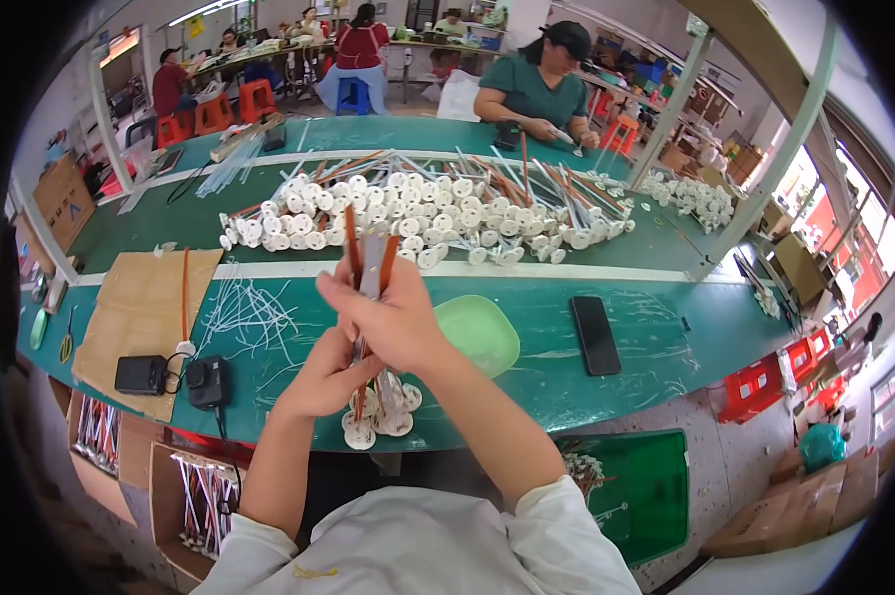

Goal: Assembling LED light strips by connecting components and then packaging the completed units into a cardboard box.

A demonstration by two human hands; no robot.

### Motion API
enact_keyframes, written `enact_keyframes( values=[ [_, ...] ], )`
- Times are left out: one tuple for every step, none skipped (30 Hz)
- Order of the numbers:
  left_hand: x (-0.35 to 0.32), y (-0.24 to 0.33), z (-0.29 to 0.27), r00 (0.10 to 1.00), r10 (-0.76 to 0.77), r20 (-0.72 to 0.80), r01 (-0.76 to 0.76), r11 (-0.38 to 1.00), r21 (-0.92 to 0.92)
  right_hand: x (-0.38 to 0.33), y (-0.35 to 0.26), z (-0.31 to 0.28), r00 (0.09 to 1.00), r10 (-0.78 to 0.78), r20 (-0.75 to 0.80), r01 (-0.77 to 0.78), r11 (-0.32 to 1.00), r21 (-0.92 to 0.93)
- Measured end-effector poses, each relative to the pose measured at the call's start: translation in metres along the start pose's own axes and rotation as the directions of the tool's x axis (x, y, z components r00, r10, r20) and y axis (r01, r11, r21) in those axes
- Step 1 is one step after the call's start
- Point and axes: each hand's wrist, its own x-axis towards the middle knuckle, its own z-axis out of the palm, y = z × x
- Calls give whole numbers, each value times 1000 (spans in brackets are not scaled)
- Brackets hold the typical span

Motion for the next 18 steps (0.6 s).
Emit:
enact_keyframes(
  values=[
    [-1,-1,-3,996,-77,46,79,995,-65,1,0,1,1000,-20,-6,21,999,28],
    [-2,2,-3,996,-85,34,87,994,-66,3,0,3,999,-39,-13,40,998,57],
    [-4,9,0,992,-129,6,128,970,-206,4,-1,4,998,-69,12,68,993,100],
    [-6,13,-1,985,-173,-23,155,927,-341,4,-3,10,998,-59,26,56,993,103],
    [-10,10,-2,983,-180,-39,156,926,-343,4,-6,16,989,-142,-47,139,989,-46],
    [-14,3,-3,992,-122,12,114,879,-464,4,-6,19,967,-233,-105,209,957,-200],
    [-17,1,-3,997,-55,59,79,810,-581,3,-7,16,976,-189,-112,157,956,-249],
    [-17,2,-3,997,-62,48,78,808,-584,4,-2,17,966,-215,-147,172,950,-261],
    [-11,7,-4,997,-48,64,74,857,-510,5,-1,22,951,-237,-198,180,946,-271],
    [-9,10,-6,996,-37,84,70,898,-433,5,-1,27,933,-259,-251,185,941,-283],
    [-9,1,-7,997,-30,69,51,947,-318,7,5,27,897,-353,-265,247,899,-361],
    [-13,0,-9,997,-37,60,54,945,-322,7,11,28,880,-401,-254,304,888,-346],
    [-13,-2,-11,997,-74,17,76,974,-211,9,15,31,846,-456,-277,354,868,-347],
    [-13,-1,-13,994,-106,-31,103,990,-99,9,18,33,807,-509,-299,404,845,-350],
    [-10,4,-5,986,-59,-154,56,998,-26,10,22,32,792,-527,-308,431,840,-329],
    [-11,7,1,986,-57,-158,53,998,-28,12,21,34,794,-527,-304,430,840,-331],
    [-12,9,6,975,-4,-222,12,999,36,12,17,35,813,-491,-312,399,861,-316],
    [-12,11,8,958,53,-281,-25,995,102,13,14,35,831,-455,-320,366,880,-302]
  ],
)
